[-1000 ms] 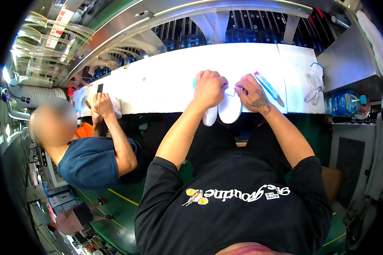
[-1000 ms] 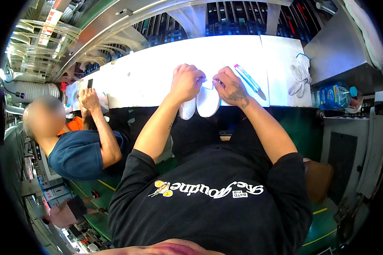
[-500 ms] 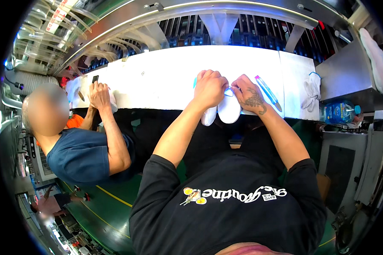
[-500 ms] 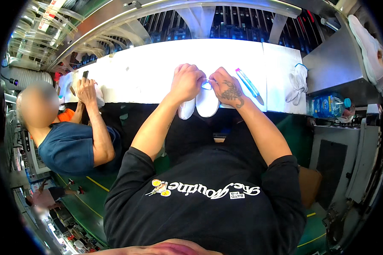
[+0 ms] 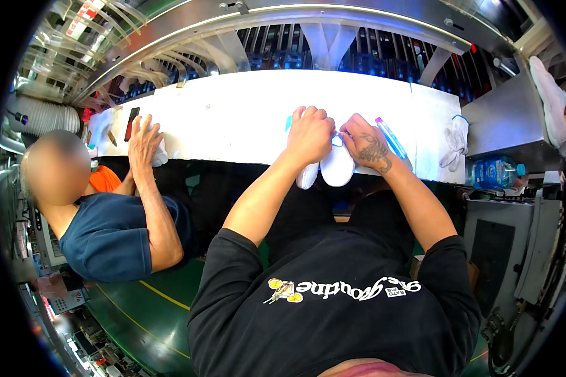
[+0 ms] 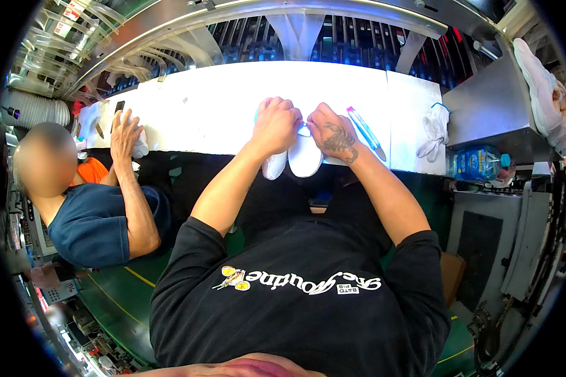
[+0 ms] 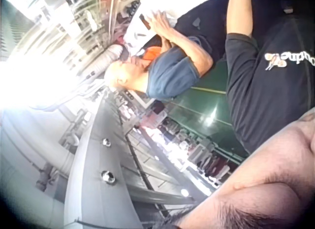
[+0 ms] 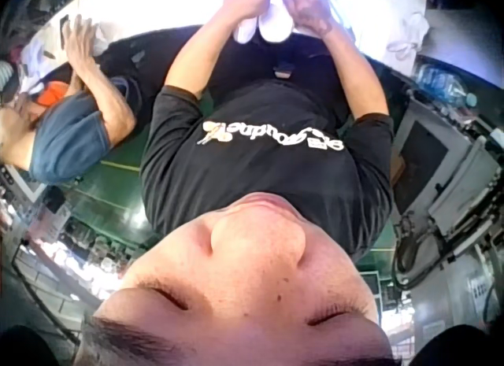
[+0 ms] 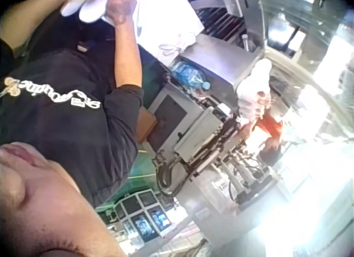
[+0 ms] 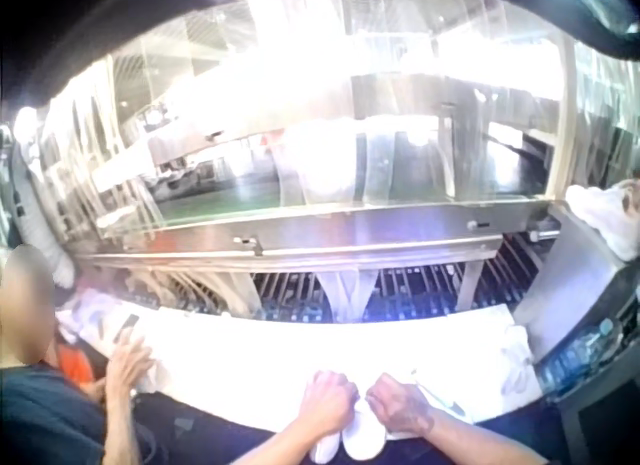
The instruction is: The person assembles a white shoe by inserting a blue insole and securing the upper fabric. They use a blue utility knife to trim excess material from the shoe's opening. The process involves repeated handling and adjustment of the shoe components on a factory workbench.
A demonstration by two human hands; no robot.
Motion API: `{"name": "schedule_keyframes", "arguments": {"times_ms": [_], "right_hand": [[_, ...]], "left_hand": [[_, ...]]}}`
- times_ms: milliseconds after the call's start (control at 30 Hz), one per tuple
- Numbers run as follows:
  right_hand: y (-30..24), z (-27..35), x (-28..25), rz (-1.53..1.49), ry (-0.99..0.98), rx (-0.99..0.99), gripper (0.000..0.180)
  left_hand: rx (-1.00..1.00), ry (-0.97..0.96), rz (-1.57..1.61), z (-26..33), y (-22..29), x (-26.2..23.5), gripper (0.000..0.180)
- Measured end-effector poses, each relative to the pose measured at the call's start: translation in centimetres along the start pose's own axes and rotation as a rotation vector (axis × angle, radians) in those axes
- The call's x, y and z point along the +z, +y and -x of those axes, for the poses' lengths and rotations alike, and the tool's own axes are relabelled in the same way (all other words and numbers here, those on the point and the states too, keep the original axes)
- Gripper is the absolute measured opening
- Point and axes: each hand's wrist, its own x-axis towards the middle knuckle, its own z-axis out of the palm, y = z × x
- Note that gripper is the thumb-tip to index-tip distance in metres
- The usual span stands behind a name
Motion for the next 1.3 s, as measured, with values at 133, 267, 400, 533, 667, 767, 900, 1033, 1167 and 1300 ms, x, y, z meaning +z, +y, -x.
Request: {"name": "schedule_keyframes", "arguments": {"times_ms": [133,267,400,533,667,767,900,1033,1167,1300], "right_hand": [[0.1,-0.3,0.1,-0.030,-0.002,-0.019,0.014],[0.0,-0.3,0.4,-0.067,0.018,-0.051,0.012],[1.1,-0.9,1.3,-0.167,0.053,-0.032,0.020],[1.5,-0.6,1.4,-0.078,-0.004,0.080,0.044],[1.1,0.8,1.6,-0.110,0.042,0.046,0.033],[1.2,1.2,1.9,-0.146,0.077,-0.010,0.025],[1.6,1.4,2.3,-0.147,0.115,-0.023,0.018],[0.7,0.8,1.3,-0.127,0.016,0.059,0.018],[0.5,-0.3,1.4,-0.102,-0.003,0.088,0.021],[1.0,0.1,2.4,-0.143,0.102,0.118,0.022]], "left_hand": [[0.008,-0.010,0.026,0.1,-0.3,0.1,0.010],[0.015,-0.023,0.046,0.1,-0.4,0.1,0.009],[0.006,0.018,0.117,0.0,-0.8,0.4,0.011],[-0.044,0.127,0.186,1.1,-0.8,-0.4,0.028],[-0.109,-0.020,0.049,2.1,-0.1,-2.4,0.046],[-0.099,-0.011,-0.050,1.8,-0.1,-2.4,0.045],[-0.102,-0.019,-0.143,0.7,0.1,-2.6,0.039],[-0.135,-0.117,-0.108,-0.2,0.3,-2.5,0.038],[-0.183,-0.005,-0.044,-0.4,-0.7,-1.6,0.035],[-0.173,-0.066,-0.079,-1.4,-1.6,-1.9,0.035]]}}
